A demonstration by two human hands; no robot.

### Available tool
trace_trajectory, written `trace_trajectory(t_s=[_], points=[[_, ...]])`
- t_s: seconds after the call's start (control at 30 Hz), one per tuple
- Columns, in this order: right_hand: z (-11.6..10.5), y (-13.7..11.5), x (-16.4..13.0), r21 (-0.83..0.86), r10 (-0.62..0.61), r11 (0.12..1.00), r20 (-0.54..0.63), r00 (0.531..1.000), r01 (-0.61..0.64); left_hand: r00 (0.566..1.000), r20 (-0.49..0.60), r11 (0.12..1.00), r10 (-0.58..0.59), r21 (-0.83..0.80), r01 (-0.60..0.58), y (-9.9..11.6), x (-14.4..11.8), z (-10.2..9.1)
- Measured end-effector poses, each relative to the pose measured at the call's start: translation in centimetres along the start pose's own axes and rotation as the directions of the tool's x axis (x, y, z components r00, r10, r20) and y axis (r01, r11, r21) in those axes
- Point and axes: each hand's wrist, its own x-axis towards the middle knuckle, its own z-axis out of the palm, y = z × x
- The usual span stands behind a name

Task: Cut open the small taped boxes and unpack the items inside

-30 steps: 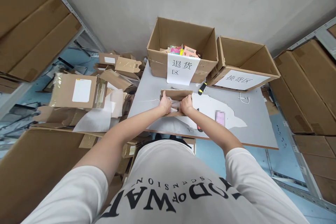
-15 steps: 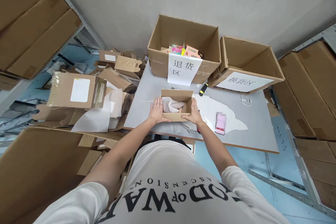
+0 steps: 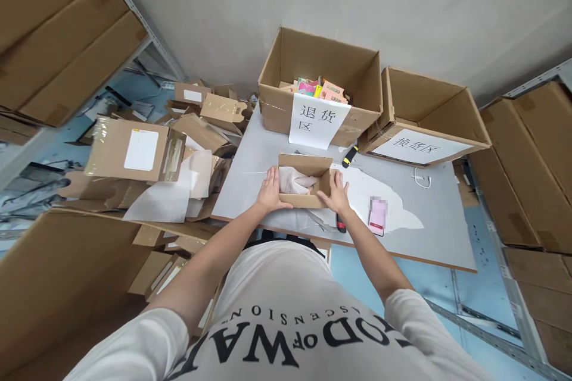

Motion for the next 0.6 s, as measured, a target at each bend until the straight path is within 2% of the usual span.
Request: trace_trajectory(t_s=[0.07,0.13,0.2,0.23,0.3,0.4,0.43,0.5,0.6], points=[[-1.6,-1.2,0.7,-0.067,-0.001,0.998,-0.07,0.998,-0.004,0.999,0.022,0.999,-0.03,0.045,0.029,0.3,-0.1,-0.3],[-2.7,-2.8,2.0,-0.078,-0.052,0.996,-0.065,0.997,0.047,0.998,0.035,0.996,-0.055,0.078,0.052,0.6,-0.3,-0.5],[-2.9,-4.6,3.8,-0.051,-0.056,0.997,0.053,0.997,0.059,0.997,0.034,0.993,-0.068,0.095,0.065,0.9,-0.4,-0.6],[-2.6,-5.4,4.8,-0.043,-0.014,0.999,0.139,0.99,0.02,0.997,0.031,0.993,-0.071,0.099,0.067,1.0,-0.5,-0.7],[-1.5,-6.9,6.6,-0.046,0.135,0.991,0.316,0.939,-0.127,0.997,0.027,0.992,-0.072,0.107,0.068,1.2,-0.5,-0.8],[0.8,-8.3,8.3,-0.04,0.352,0.923,0.485,0.801,-0.382,0.994,0.049,0.987,-0.093,0.136,0.086,1.5,-0.5,-1.0],[1.5,-8.6,8.7,-0.027,0.401,0.892,0.505,0.764,-0.451,0.992,0.064,0.984,-0.109,0.151,0.099,1.6,-0.4,-1.1],[2.7,-8.9,9.0,-0.002,0.468,0.839,0.512,0.721,-0.543,0.984,0.101,0.975,-0.146,0.182,0.126,1.9,-0.2,-1.3],[3.7,-9.2,9.4,0.015,0.506,0.806,0.5,0.703,-0.591,0.973,0.144,0.965,-0.183,0.215,0.149,2.2,0.1,-1.5]])
